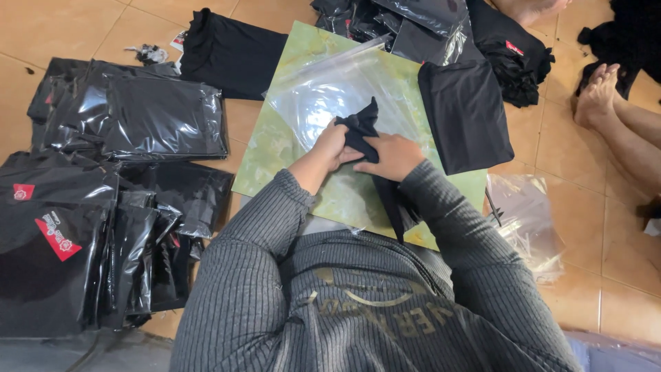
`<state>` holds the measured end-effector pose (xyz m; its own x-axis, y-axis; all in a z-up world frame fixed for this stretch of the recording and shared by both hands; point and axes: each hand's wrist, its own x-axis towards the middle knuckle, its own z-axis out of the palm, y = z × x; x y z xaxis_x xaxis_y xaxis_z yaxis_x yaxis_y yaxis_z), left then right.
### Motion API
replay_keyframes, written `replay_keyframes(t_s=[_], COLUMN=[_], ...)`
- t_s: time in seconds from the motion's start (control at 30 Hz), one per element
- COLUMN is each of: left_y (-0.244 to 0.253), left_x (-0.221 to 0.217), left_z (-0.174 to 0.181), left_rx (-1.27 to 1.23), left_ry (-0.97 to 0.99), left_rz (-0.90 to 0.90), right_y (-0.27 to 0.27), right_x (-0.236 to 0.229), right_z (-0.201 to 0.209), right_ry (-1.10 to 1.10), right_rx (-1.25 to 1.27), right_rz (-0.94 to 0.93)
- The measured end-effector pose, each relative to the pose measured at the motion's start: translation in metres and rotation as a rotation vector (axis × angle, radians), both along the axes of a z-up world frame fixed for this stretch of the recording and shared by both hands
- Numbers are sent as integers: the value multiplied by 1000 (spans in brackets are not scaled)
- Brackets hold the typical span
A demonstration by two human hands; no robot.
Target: The person folds black garments on a table, places them into clear plastic bags, seals the bags, and stacks the packaged items. A utility knife is used briefly to trim a tag or thread from a garment before packaging.
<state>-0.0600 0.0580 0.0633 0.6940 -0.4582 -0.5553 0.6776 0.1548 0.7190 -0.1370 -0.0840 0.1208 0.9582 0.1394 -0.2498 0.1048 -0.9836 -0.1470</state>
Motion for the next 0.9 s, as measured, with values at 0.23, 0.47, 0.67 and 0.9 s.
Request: replay_keyframes(t_s=[0.23,0.47,0.67,0.9], left_y=[32,30,2,0], left_x=[-31,-42,-41,-40], left_z=[69,67,48,52], left_rx=[42,57,-187,-375], left_ry=[-291,-785,-813,-810], left_rz=[-47,-170,-135,-37], right_y=[-84,-102,-120,-109], right_x=[24,-20,-41,-63], right_z=[-48,7,-35,-67], right_ry=[-76,-70,-29,30], right_rx=[116,1244,1616,1926], right_rz=[-183,-596,-557,-392])
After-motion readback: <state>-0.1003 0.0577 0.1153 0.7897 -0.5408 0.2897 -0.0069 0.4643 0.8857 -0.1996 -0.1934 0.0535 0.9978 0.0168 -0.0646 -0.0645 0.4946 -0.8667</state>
